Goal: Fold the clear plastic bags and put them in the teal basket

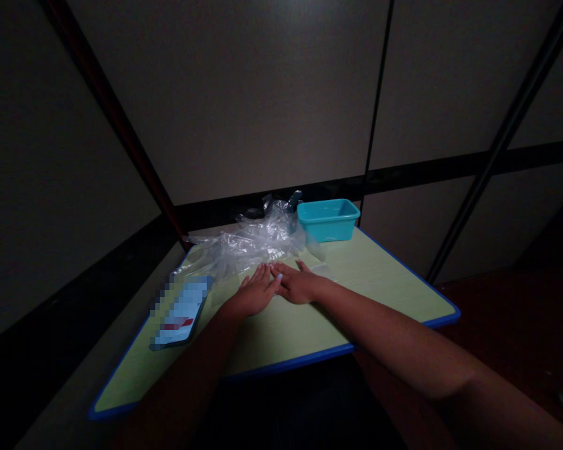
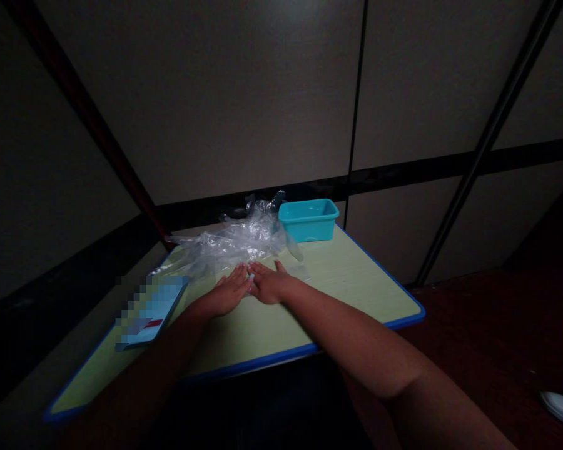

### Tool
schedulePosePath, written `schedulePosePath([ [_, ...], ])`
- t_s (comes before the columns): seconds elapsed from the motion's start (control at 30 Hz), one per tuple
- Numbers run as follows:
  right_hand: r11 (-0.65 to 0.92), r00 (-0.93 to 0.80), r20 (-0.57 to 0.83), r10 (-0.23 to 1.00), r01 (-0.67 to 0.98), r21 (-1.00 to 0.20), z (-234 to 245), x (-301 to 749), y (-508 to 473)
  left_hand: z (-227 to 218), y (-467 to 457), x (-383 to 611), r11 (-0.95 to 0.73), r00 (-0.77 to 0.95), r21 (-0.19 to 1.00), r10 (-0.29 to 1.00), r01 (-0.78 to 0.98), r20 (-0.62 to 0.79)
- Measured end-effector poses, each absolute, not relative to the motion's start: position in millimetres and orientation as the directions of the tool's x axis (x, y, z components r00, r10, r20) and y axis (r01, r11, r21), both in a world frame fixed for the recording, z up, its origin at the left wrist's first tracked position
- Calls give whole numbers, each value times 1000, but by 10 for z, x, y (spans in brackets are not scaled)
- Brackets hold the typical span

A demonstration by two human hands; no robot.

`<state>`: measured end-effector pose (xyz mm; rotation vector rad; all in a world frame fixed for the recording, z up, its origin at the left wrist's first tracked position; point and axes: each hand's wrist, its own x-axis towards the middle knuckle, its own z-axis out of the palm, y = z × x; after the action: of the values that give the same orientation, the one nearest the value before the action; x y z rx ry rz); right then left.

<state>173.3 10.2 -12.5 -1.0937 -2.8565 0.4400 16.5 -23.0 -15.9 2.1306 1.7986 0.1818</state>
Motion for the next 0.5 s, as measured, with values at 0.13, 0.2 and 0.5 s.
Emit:
schedulePosePath([
  [0.13, 720, -752, -3, 659, 633, -283, -105, 1753, 111, -83, -235, 142, -129, 120, 401, 992, 907, 46],
  [0.2, 725, -746, 41, 664, 630, -278, -84, 1766, 118, -45, -189, 81, -140, 9, 558, 973, 818, 231],
  [0.5, 719, -733, 68, 677, 639, -273, -53, 1789, 142, 137, -75, -107, -232, -204, 908, 964, -350, 167],
])
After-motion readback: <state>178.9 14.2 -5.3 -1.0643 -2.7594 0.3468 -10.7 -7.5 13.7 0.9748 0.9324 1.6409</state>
